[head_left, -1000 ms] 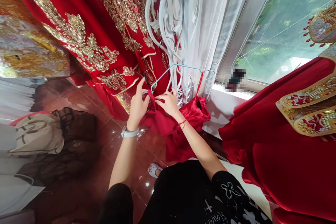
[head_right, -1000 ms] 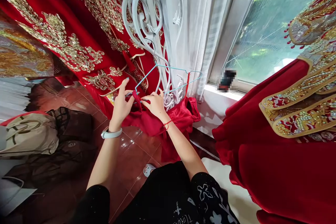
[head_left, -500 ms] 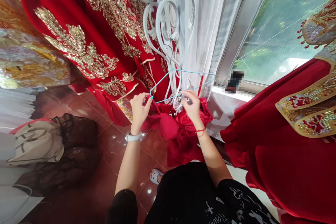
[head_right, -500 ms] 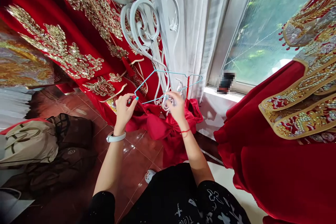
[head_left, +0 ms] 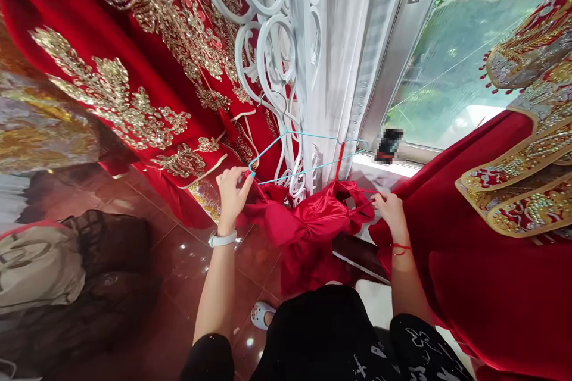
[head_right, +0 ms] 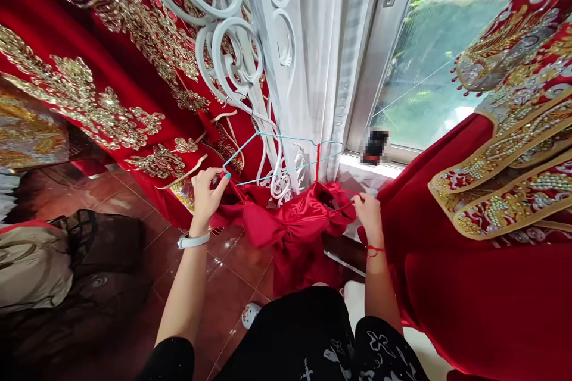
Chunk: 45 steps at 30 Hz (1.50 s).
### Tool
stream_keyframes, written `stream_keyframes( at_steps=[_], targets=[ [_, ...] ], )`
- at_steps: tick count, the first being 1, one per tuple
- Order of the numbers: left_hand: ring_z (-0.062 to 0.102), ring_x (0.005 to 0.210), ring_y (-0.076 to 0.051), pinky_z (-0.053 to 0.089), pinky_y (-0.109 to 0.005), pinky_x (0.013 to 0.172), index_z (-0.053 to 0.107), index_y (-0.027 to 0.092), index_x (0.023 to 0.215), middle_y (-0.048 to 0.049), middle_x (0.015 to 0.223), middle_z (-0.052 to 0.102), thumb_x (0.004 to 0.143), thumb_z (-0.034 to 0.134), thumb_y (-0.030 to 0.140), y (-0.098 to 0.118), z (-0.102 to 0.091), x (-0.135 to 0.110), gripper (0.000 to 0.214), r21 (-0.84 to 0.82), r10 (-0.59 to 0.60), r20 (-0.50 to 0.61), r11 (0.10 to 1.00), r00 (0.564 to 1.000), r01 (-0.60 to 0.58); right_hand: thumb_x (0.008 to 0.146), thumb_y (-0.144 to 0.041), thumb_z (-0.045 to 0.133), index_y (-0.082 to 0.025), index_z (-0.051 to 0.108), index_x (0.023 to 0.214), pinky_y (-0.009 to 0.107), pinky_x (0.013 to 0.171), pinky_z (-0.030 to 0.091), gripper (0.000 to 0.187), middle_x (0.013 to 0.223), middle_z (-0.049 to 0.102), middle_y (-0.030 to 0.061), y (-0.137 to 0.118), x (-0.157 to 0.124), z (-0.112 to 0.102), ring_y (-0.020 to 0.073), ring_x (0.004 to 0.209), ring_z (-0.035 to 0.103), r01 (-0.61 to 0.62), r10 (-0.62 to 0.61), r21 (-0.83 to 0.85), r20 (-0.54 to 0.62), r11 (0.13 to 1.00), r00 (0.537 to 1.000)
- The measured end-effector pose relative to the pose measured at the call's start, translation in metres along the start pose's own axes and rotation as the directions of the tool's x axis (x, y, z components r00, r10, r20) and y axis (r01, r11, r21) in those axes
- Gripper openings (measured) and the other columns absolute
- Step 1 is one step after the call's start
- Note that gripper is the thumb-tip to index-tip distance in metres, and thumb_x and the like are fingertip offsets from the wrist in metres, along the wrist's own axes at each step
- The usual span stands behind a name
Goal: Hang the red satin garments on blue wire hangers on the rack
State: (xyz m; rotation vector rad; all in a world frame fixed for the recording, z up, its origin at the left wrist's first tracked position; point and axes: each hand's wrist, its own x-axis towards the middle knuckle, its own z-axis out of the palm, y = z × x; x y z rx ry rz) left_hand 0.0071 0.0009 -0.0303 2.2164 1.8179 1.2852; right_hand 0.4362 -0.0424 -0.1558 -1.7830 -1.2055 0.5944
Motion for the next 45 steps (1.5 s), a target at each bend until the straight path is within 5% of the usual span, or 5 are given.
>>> stream_keyframes(
  at_steps=[7,13,31,35,45],
  targets=[
    [0.055,0.088,-0.024,0.035,-0.04,0.091,0.068,0.024,0.097,-0.003,0.087,0.065,0.094,0.058,0.037,-0.006,0.004,0.001,0.017,-0.022,0.018,-0.006,1.0,1.0,-0.018,0.073,-0.042,0.071,-0.021,0.073,0.078,0.042,0.083,0.063,0.021,0.087,0.08,0.0061,-0.068,0.021,-0.016,0.0241,0.085,0.076,0.17,-0.156,0.655,-0.081,0.736,0.984],
    [0.055,0.09,-0.025,0.037,-0.04,0.09,0.069,0.025,0.098,-0.0033,0.086,0.063,0.094,0.059,0.035,-0.012,0.002,0.005,0.015,-0.02,0.041,-0.008,0.999,0.999,-0.041,0.063,-0.04,0.085,-0.021,0.08,0.086,0.045,0.09,0.063,0.031,0.092,0.082,0.0049,-0.103,0.044,-0.024,0.0265,0.092,0.077,0.383,-0.257,0.503,-0.304,0.775,0.917],
    [0.055,0.091,-0.024,0.04,-0.04,0.09,0.07,0.023,0.099,-0.0046,0.09,0.065,0.094,0.058,0.037,-0.006,0.008,-0.006,0.019,-0.024,0.011,-0.03,1.0,0.999,-0.011,0.069,-0.023,0.07,-0.021,0.071,0.091,0.041,0.093,0.054,0.023,0.097,0.074,0.005,-0.184,0.039,-0.035,0.0234,0.094,0.067,0.65,-0.654,0.092,0.008,0.754,0.757],
    [0.056,0.094,-0.025,0.042,-0.043,0.096,0.07,0.023,0.102,-0.0054,0.093,0.065,0.094,0.059,0.036,0.0,0.006,-0.008,0.018,-0.019,-0.02,-0.047,1.0,0.999,0.02,0.076,-0.019,0.065,-0.022,0.067,0.093,0.04,0.097,0.052,0.018,0.1,0.071,0.0046,-0.196,0.005,0.0,0.0222,0.099,0.066,0.649,-0.638,0.199,-0.125,0.734,0.76],
    [0.061,0.128,-0.03,0.051,-0.045,0.108,0.048,0.025,0.146,-0.0152,0.14,0.061,0.076,0.077,0.055,-0.035,0.011,-0.081,0.082,-0.478,-0.273,0.027,0.841,0.962,0.253,0.09,-0.03,0.071,-0.031,0.069,0.128,0.056,0.125,0.018,0.039,0.137,0.07,0.0045,-0.244,-0.052,0.169,0.0266,0.13,0.062,0.517,-0.627,0.356,0.445,0.779,0.639]
  ],
)
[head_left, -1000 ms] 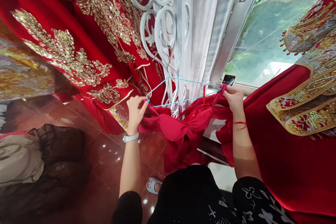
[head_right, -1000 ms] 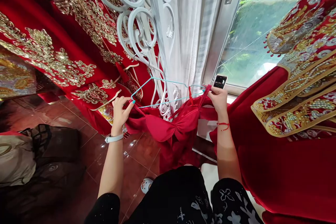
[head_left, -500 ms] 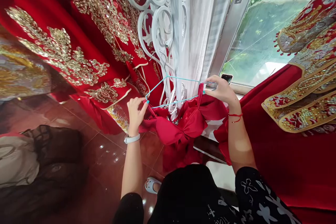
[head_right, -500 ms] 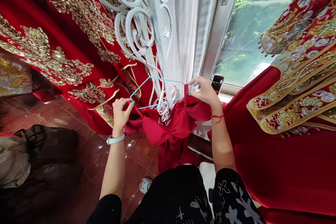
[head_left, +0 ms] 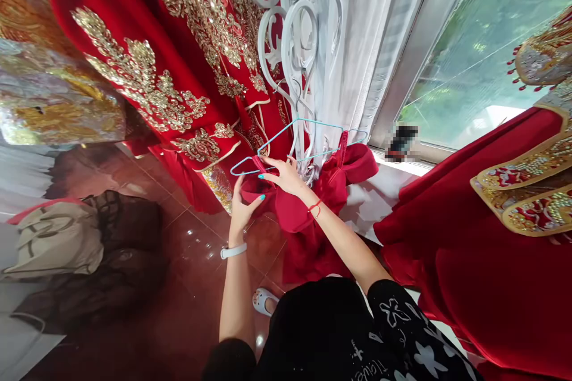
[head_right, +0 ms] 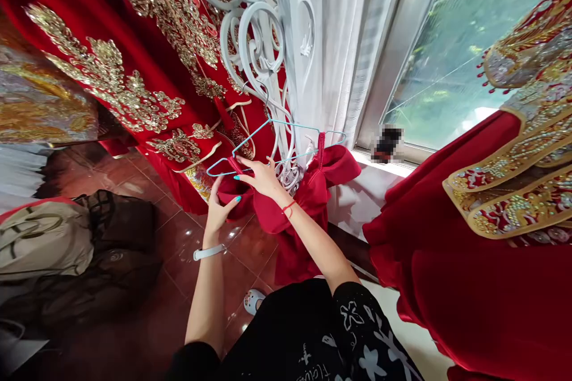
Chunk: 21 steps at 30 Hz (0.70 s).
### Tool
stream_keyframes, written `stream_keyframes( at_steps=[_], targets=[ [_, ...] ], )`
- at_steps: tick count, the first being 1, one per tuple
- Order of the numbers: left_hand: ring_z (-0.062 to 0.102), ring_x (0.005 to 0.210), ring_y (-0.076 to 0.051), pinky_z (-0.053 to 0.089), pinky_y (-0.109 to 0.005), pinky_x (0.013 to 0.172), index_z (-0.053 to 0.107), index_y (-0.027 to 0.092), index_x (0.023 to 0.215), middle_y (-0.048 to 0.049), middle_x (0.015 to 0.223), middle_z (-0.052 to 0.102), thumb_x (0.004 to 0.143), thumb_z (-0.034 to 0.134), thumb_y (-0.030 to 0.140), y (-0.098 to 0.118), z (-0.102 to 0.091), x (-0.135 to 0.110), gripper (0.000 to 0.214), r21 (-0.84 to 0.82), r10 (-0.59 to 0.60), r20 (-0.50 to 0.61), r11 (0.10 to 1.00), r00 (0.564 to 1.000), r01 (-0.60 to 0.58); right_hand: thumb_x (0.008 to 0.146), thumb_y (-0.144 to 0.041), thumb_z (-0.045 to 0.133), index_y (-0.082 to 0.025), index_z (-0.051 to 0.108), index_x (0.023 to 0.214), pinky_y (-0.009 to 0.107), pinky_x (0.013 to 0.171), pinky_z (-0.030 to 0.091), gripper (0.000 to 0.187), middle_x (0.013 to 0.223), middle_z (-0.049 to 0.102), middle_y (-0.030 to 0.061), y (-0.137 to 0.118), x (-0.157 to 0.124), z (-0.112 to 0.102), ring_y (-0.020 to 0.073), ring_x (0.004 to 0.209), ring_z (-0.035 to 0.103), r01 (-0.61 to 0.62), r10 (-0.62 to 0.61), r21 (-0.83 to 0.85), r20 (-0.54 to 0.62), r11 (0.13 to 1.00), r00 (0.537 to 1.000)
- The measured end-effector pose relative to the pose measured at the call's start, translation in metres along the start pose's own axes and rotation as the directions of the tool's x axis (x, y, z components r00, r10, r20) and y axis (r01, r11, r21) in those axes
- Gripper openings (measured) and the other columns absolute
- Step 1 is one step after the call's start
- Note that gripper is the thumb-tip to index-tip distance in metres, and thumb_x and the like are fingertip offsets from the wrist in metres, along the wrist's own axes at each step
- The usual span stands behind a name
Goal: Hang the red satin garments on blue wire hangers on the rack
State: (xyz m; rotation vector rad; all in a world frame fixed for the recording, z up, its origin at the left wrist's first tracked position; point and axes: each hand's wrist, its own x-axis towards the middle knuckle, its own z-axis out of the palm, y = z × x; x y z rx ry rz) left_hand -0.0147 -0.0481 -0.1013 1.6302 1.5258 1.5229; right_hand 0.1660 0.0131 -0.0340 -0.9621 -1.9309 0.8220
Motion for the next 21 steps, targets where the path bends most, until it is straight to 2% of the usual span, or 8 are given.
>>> stream_keyframes(
  at_steps=[3,5,7,9,11,13,17,21],
  targets=[
    [0.067,0.119,-0.03,0.055,-0.045,0.105,0.063,0.021,0.126,-0.0141,0.126,0.07,0.074,0.076,0.06,-0.011,-0.003,-0.011,0.067,-0.037,-0.098,-0.072,0.995,0.993,0.095,0.094,-0.036,0.067,-0.032,0.077,0.111,0.057,0.123,0.015,0.02,0.117,0.079,0.0016,0.0,0.008,0.018,0.0254,0.112,0.071,-0.089,0.087,-0.025,-0.065,0.996,0.994],
    [0.071,0.107,-0.028,0.058,-0.045,0.098,0.066,0.019,0.116,-0.0125,0.114,0.073,0.075,0.072,0.062,-0.014,-0.003,-0.012,0.059,-0.072,-0.176,-0.144,0.983,0.974,0.167,0.095,-0.037,0.066,-0.03,0.079,0.101,0.054,0.123,0.016,0.016,0.108,0.081,0.0008,0.002,0.007,0.022,0.0238,0.106,0.073,-0.118,0.116,-0.01,-0.112,0.993,0.987],
    [0.072,0.096,-0.025,0.06,-0.042,0.091,0.066,0.018,0.111,-0.0109,0.106,0.074,0.077,0.069,0.063,-0.011,-0.005,-0.008,0.057,-0.117,-0.233,-0.215,0.97,0.948,0.212,0.095,-0.036,0.066,-0.028,0.08,0.094,0.052,0.122,0.017,0.015,0.105,0.082,0.0007,0.003,0.005,0.022,0.023,0.104,0.073,-0.133,0.132,-0.001,-0.139,0.991,0.982],
    [0.071,0.091,-0.024,0.06,-0.04,0.087,0.066,0.017,0.109,-0.0095,0.101,0.074,0.077,0.068,0.062,-0.002,-0.011,0.001,0.055,-0.12,-0.216,-0.233,0.974,0.948,0.192,0.093,-0.033,0.069,-0.027,0.08,0.09,0.051,0.12,0.019,0.013,0.103,0.082,0.0012,0.004,0.002,0.02,0.0227,0.102,0.073,-0.149,0.148,0.004,-0.155,0.989,0.977],
    [0.071,0.093,-0.024,0.059,-0.038,0.087,0.068,0.018,0.107,-0.0082,0.1,0.074,0.075,0.071,0.06,0.016,-0.021,0.015,0.053,-0.036,-0.114,-0.145,0.993,0.983,0.11,0.091,-0.032,0.071,-0.027,0.079,0.089,0.051,0.118,0.021,0.01,0.101,0.082,0.0012,0.003,0.0,0.019,0.0228,0.101,0.073,-0.162,0.162,0.007,-0.156,0.987,0.974],
    [0.07,0.096,-0.025,0.057,-0.037,0.09,0.07,0.02,0.104,-0.0069,0.1,0.075,0.077,0.07,0.058,0.039,-0.029,0.032,0.048,0.103,0.0,0.036,0.995,0.999,-0.004,0.09,-0.031,0.072,-0.028,0.079,0.089,0.05,0.118,0.022,0.008,0.1,0.082,0.0005,0.001,-0.002,0.018,0.0229,0.102,0.073,-0.168,0.168,0.011,-0.151,0.986,0.974],
    [0.069,0.091,-0.027,0.054,-0.04,0.091,0.072,0.021,0.099,-0.0068,0.097,0.077,0.083,0.065,0.055,0.083,-0.028,0.067,0.038,0.282,0.082,0.345,0.941,0.935,-0.186,0.09,-0.021,0.068,-0.026,0.079,0.092,0.049,0.115,0.025,0.013,0.098,0.082,0.002,-0.001,-0.001,0.014,0.0228,0.1,0.074,-0.177,0.174,-0.008,-0.123,0.984,0.977],
    [0.068,0.104,-0.028,0.052,-0.041,0.097,0.069,0.021,0.105,-0.0089,0.112,0.074,0.084,0.064,0.05,0.097,-0.01,0.078,0.036,0.295,0.105,0.464,0.918,0.88,-0.264,0.087,-0.012,0.065,-0.023,0.08,0.092,0.05,0.112,0.03,0.02,0.095,0.081,0.0049,0.001,0.003,0.008,0.025,0.1,0.073,-0.185,0.18,-0.051,-0.083,0.981,0.98]
  ],
)
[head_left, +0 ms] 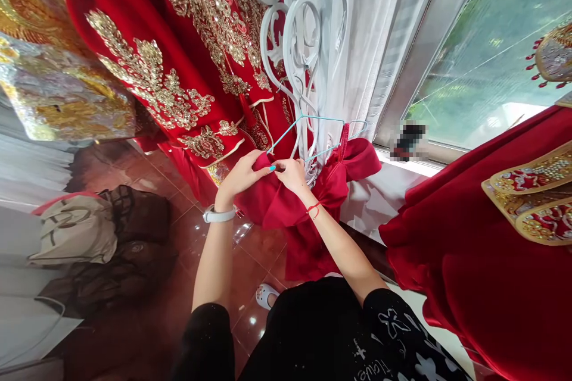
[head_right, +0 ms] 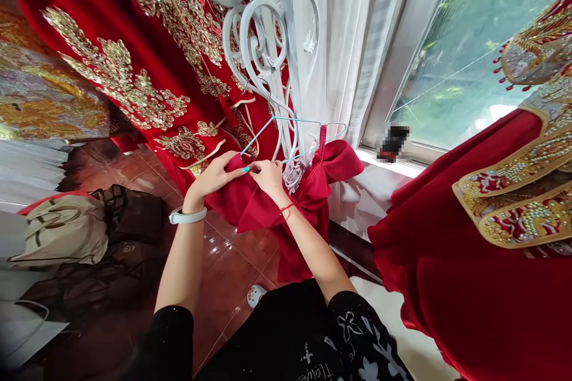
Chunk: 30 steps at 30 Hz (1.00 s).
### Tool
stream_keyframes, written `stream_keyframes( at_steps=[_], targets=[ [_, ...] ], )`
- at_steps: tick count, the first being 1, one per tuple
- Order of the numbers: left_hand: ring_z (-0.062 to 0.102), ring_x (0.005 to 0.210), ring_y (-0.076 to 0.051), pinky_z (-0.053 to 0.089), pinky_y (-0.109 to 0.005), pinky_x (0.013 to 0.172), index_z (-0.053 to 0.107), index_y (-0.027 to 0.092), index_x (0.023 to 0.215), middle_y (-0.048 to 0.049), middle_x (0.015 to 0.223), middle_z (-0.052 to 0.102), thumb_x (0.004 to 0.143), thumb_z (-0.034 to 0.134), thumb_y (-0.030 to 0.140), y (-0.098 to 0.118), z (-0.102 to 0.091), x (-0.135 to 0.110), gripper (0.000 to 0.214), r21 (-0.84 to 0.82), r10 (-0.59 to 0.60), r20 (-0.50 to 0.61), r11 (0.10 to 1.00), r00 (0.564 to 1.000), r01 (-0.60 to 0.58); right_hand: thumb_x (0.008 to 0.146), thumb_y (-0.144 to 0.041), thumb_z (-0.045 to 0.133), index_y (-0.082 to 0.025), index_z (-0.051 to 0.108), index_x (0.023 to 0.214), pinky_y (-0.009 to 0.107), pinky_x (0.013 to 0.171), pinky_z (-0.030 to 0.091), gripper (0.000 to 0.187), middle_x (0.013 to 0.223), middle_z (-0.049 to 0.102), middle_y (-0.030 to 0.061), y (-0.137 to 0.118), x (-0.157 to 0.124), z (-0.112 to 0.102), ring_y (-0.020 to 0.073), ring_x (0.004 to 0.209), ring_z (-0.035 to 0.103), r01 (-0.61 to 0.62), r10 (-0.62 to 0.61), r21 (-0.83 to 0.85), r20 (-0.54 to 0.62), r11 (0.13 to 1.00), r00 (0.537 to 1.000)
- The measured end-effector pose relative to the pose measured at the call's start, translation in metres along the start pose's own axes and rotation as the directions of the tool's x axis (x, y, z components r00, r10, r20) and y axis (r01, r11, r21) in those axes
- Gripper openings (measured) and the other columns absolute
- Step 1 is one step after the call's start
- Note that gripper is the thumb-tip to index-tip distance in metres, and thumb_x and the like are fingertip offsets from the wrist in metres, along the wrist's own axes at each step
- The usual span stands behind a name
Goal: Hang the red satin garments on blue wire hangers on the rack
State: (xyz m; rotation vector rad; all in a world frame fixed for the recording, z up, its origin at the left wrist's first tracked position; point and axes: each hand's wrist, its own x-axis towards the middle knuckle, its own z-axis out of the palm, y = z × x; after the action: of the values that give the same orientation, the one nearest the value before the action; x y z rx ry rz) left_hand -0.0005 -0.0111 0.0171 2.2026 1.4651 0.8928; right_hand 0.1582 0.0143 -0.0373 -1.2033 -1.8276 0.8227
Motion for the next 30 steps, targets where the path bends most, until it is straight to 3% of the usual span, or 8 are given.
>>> stream_keyframes(
  at_steps=[4,7,9,11,15,18,22,30],
  targets=[
    [0.065,0.114,-0.028,0.048,-0.042,0.103,0.062,0.023,0.125,-0.0085,0.125,0.071,0.085,0.064,0.048,-0.005,0.014,-0.004,0.047,-0.046,-0.015,-0.101,0.999,0.995,0.01,0.088,-0.016,0.062,-0.025,0.079,0.103,0.045,0.111,0.04,0.025,0.113,0.079,0.0051,0.008,-0.009,-0.022,0.025,0.111,0.071,0.162,-0.169,0.185,0.02,0.969,0.985],
    [0.068,0.101,-0.028,0.05,-0.042,0.098,0.063,0.023,0.122,-0.0064,0.11,0.074,0.086,0.064,0.048,-0.015,0.016,-0.005,0.044,0.003,-0.035,-0.14,0.999,0.99,0.036,0.088,-0.021,0.058,-0.027,0.077,0.112,0.039,0.107,0.048,0.03,0.123,0.075,0.0047,0.032,-0.032,-0.067,0.0238,0.12,0.066,0.276,-0.218,0.233,-0.247,0.932,0.944],
    [0.067,0.098,-0.028,0.05,-0.042,0.096,0.064,0.023,0.12,-0.0064,0.108,0.073,0.085,0.064,0.047,-0.02,0.014,-0.002,0.042,0.036,-0.022,-0.149,0.999,0.989,0.028,0.087,-0.022,0.057,-0.026,0.077,0.107,0.041,0.111,0.047,0.029,0.118,0.075,0.0057,0.057,-0.05,-0.108,0.0239,0.12,0.065,0.246,-0.146,0.121,-0.534,0.962,0.833],
    [0.065,0.104,-0.028,0.049,-0.043,0.099,0.063,0.023,0.121,-0.0078,0.116,0.071,0.083,0.067,0.043,-0.018,0.014,0.001,0.043,0.06,0.032,-0.195,0.998,0.98,-0.021,0.085,-0.025,0.06,-0.025,0.077,0.105,0.044,0.111,0.047,0.026,0.117,0.074,0.0069,0.085,-0.066,-0.15,0.0245,0.119,0.064,0.152,-0.083,0.045,-0.671,0.987,0.737],
    [0.059,0.115,-0.029,0.046,-0.045,0.105,0.065,0.023,0.116,-0.0103,0.119,0.065,0.084,0.067,0.03,0.011,0.038,0.008,0.033,0.174,0.174,-0.435,0.979,0.883,-0.108,0.077,-0.033,0.072,-0.025,0.075,0.113,0.038,0.1,0.055,0.037,0.131,0.069,0.0076,0.129,-0.084,-0.202,0.0211,0.111,0.068,0.082,-0.016,0.109,-0.505,0.991,0.863],
    [0.063,0.106,-0.026,0.048,-0.043,0.102,0.07,0.024,0.109,-0.0079,0.106,0.069,0.091,0.058,0.027,0.044,0.077,0.027,0.021,0.149,0.307,-0.191,0.948,0.932,-0.282,0.071,-0.039,0.077,-0.023,0.076,0.112,0.035,0.086,0.059,0.043,0.122,0.074,0.0087,0.142,-0.085,-0.208,0.019,0.093,0.072,0.016,0.061,0.157,-0.471,0.987,0.88],
    [0.058,0.129,-0.028,0.045,-0.041,0.11,0.062,0.022,0.134,-0.0119,0.137,0.065,0.088,0.07,0.033,0.071,0.131,0.074,0.048,-0.098,0.321,0.048,0.944,0.946,-0.315,0.068,-0.045,0.08,-0.019,0.078,0.085,0.039,0.083,0.059,0.031,0.086,0.079,0.0072,0.143,-0.083,-0.2,0.022,0.082,0.072,0.01,0.084,0.172,-0.53,0.985,0.844],
    [0.062,0.082,-0.02,0.048,-0.031,0.08,0.068,0.017,0.09,-0.0046,0.081,0.069,0.092,0.064,0.034,0.077,0.174,0.107,0.018,-0.311,0.195,0.098,0.938,0.976,-0.156,0.064,-0.046,0.081,-0.021,0.075,0.07,0.041,0.079,0.06,0.026,0.075,0.077,0.0056,0.145,-0.078,-0.209,0.0233,0.076,0.072,0.041,0.132,0.201,-0.769,0.979,0.625]
  ],
)
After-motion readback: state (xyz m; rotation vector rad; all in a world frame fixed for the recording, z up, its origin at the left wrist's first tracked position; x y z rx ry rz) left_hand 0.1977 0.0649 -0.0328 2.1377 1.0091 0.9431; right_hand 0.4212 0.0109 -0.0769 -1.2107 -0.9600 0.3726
